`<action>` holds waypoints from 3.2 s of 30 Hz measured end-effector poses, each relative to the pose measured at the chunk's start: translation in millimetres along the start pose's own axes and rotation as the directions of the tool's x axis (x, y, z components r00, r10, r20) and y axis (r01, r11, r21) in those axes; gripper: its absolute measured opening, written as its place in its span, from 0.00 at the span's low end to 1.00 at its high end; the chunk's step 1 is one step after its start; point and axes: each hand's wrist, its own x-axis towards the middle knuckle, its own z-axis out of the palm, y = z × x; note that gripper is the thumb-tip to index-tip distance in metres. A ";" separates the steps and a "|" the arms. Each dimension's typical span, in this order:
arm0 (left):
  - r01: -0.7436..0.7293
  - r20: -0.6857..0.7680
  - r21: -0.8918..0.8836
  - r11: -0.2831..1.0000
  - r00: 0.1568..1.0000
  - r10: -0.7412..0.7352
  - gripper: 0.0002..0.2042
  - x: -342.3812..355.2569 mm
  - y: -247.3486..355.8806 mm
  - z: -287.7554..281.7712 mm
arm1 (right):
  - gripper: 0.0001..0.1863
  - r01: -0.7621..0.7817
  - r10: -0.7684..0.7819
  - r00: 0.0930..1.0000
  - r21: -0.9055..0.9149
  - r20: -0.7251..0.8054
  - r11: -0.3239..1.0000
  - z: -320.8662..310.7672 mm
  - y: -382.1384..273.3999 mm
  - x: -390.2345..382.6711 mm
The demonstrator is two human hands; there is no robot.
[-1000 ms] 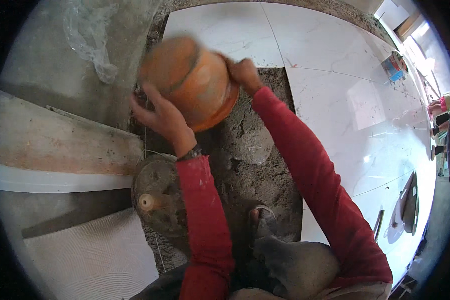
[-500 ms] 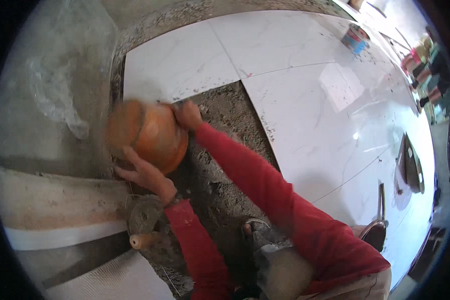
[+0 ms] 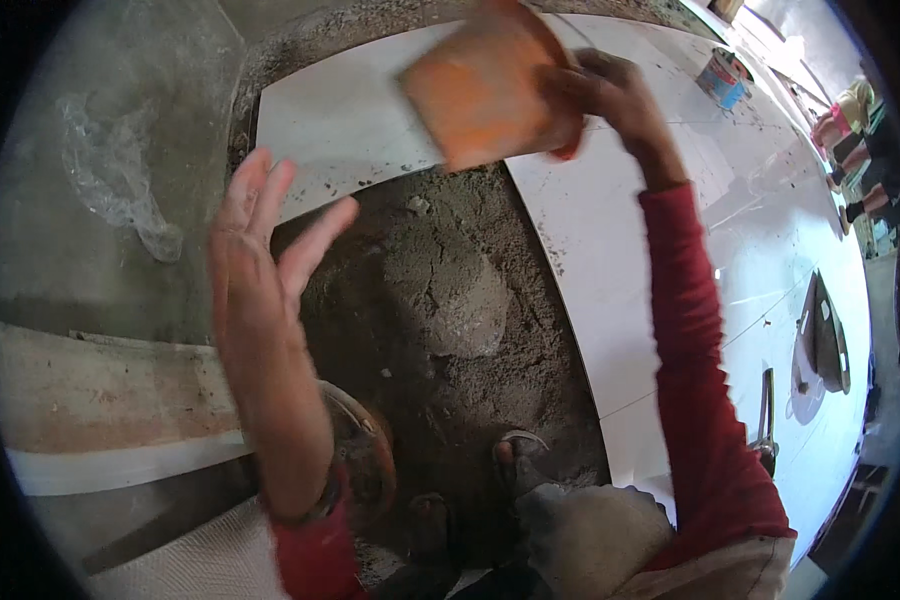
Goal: The person mixes wet mortar in buckets using a trowel, pours water from a yellow jug, and spreads the mortar onto the floor to prepare for laying tiles.
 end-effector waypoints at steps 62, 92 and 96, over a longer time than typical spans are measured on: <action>0.528 0.029 -0.649 0.548 0.737 -0.675 0.34 -176.5 -104.9 -219.7 | 0.16 0.622 -0.055 0.624 -0.453 0.779 0.639 269.6 -187.7 -266.5; 0.578 -0.307 -0.454 0.678 0.613 -0.728 0.44 -111.0 -229.8 -188.3 | 0.17 0.179 0.292 0.874 -0.817 0.388 0.549 310.5 -88.2 -77.3; 0.436 -0.373 -0.515 0.738 0.661 -0.651 0.35 -99.2 -241.3 -189.0 | 0.17 0.363 0.016 0.880 -0.693 0.476 0.623 286.9 -67.4 -124.3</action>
